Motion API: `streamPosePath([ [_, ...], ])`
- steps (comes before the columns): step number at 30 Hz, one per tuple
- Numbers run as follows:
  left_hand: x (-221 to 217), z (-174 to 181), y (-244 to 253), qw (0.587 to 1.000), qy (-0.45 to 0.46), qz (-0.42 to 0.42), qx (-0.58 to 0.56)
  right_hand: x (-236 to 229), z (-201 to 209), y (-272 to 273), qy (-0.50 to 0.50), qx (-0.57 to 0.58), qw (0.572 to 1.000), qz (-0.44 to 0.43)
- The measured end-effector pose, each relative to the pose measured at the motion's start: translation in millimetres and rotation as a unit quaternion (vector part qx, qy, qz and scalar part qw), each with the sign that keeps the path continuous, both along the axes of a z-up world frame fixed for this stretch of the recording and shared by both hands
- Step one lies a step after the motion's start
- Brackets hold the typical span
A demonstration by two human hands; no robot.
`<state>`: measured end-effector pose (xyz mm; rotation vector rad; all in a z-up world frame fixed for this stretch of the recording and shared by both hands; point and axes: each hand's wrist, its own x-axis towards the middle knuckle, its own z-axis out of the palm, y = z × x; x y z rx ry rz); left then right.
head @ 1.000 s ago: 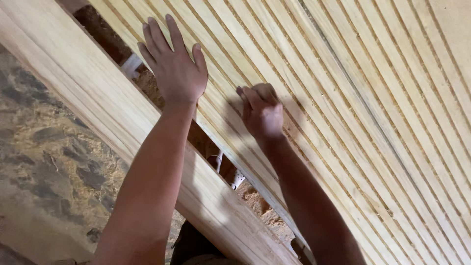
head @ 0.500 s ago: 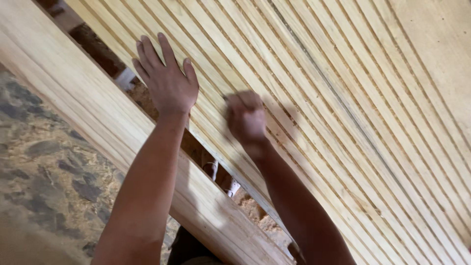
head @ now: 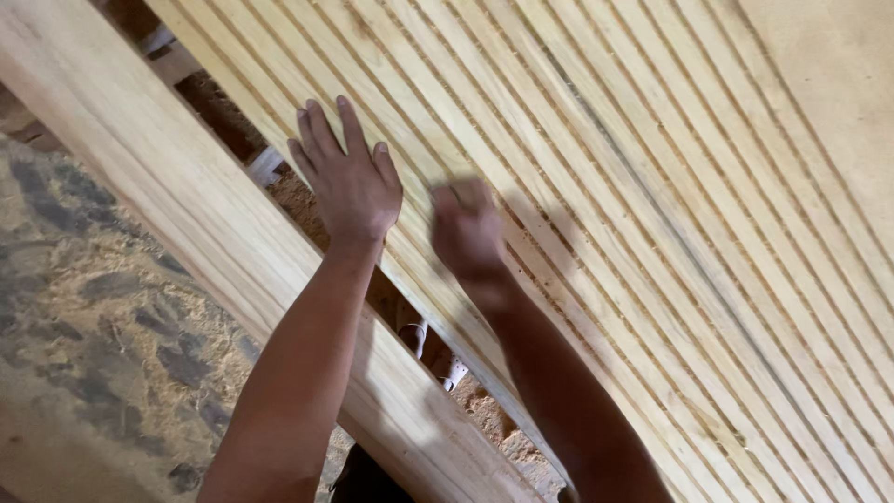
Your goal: The person sands a large wooden board with a sanding block, moving it back and forth along the grain. The person uses both hands to apply pressure and maintain control of the sanding block.
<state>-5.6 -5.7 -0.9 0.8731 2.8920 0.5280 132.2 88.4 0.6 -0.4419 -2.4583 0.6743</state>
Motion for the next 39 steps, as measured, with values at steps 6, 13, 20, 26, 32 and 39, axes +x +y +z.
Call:
streamPosePath([
  [6, -3, 5, 2, 0.999, 0.008, 0.016, 0.042, -36, -3, 7, -0.021, 0.018, 0.999, 0.017],
  [13, 1, -2, -1, 0.999, 0.024, 0.013, 0.022, 4, 1, 3, -0.085, 0.004, 0.996, -0.009],
  [20, 9, -12, -6, 0.999, 0.03, 0.0, 0.018, -2, -20, 0, -0.031, 0.057, 0.998, -0.003],
  [26, 0, -18, -5, 0.996, 0.076, -0.035, 0.006, 96, 27, -4, -0.076, 0.021, 0.996, -0.049],
  [32, -1, -23, -2, 0.995, 0.093, -0.03, -0.004, 126, 9, -2, 0.001, 0.07, 0.982, -0.177],
  [39, -4, -12, 2, 0.997, 0.037, -0.034, -0.055, 239, 17, -40, -0.105, 0.005, 0.818, -0.566],
])
